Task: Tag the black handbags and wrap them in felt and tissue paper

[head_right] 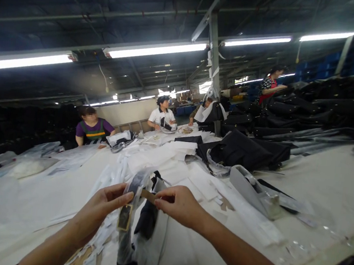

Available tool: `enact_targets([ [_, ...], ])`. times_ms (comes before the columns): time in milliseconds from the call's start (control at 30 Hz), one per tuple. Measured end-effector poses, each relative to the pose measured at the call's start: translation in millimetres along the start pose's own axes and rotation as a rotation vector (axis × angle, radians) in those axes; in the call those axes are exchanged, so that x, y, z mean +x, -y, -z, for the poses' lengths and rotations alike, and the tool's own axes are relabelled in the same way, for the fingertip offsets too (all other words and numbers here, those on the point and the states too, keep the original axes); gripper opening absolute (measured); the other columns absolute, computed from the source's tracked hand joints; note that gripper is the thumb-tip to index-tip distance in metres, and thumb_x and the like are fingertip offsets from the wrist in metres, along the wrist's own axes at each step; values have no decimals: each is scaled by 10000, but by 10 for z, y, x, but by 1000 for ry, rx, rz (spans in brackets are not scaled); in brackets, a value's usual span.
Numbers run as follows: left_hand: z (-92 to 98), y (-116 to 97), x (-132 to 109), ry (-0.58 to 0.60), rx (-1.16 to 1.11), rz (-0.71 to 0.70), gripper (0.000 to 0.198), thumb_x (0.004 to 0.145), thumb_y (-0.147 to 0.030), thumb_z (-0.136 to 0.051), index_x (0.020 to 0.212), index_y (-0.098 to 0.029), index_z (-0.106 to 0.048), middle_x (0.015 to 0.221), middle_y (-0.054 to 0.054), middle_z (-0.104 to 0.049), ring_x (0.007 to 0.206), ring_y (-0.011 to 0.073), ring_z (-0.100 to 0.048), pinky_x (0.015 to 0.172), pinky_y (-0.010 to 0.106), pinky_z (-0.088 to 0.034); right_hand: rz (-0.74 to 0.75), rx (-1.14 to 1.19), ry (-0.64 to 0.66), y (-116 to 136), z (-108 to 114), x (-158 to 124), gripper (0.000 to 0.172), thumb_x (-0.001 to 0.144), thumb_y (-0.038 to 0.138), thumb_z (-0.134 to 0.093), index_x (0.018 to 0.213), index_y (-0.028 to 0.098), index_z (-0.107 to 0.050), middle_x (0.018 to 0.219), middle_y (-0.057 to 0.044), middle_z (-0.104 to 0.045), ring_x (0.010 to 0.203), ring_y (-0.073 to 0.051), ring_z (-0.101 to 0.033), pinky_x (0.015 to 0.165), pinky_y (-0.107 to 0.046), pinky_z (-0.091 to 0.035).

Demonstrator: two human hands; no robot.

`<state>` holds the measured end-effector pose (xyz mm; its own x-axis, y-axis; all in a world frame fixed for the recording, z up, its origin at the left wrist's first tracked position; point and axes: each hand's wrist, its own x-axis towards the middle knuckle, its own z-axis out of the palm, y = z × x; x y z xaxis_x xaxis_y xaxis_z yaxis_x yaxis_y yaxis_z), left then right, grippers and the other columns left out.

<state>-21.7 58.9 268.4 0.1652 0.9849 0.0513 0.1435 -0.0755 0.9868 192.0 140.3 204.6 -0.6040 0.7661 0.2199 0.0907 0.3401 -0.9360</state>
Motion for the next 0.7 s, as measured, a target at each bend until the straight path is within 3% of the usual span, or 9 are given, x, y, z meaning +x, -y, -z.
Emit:
enact_targets([
  [333,40,78,5,-93,28,21,468,812,-455,-753,1213,-217,-709,1128,60,-749,1059,275,-680,1025,378,-463,25,-99,-116,-4,-111,178,224,785,323,-682,820,133,-795,711,-39,-719,653,-160,-588,590,-246,-401],
  [500,-17,78,77,-73,133,-30,465,816,-479,-737,1205,-226,-718,1168,63,-733,1125,296,-654,1035,394,-466,65,213,-47,79,-185,280,235,717,357,-784,831,153,-805,684,2,-673,664,-142,-553,629,-240,-401],
  [633,-44,13,62,-24,218,-62,448,821,-511,-713,1187,-254,-731,1148,39,-740,1114,301,-657,1024,387,-480,-42,381,-20,139,-247,294,311,708,435,-793,785,134,-789,558,44,-519,557,-89,-401,556,-229,-322],
  [700,21,27,45,-29,308,-87,430,812,-528,-710,1155,-271,-747,1131,24,-746,1130,313,-648,1010,381,-492,-90,532,31,130,-254,262,290,704,416,-797,778,136,-775,590,41,-522,573,-87,-413,594,-237,-356],
])
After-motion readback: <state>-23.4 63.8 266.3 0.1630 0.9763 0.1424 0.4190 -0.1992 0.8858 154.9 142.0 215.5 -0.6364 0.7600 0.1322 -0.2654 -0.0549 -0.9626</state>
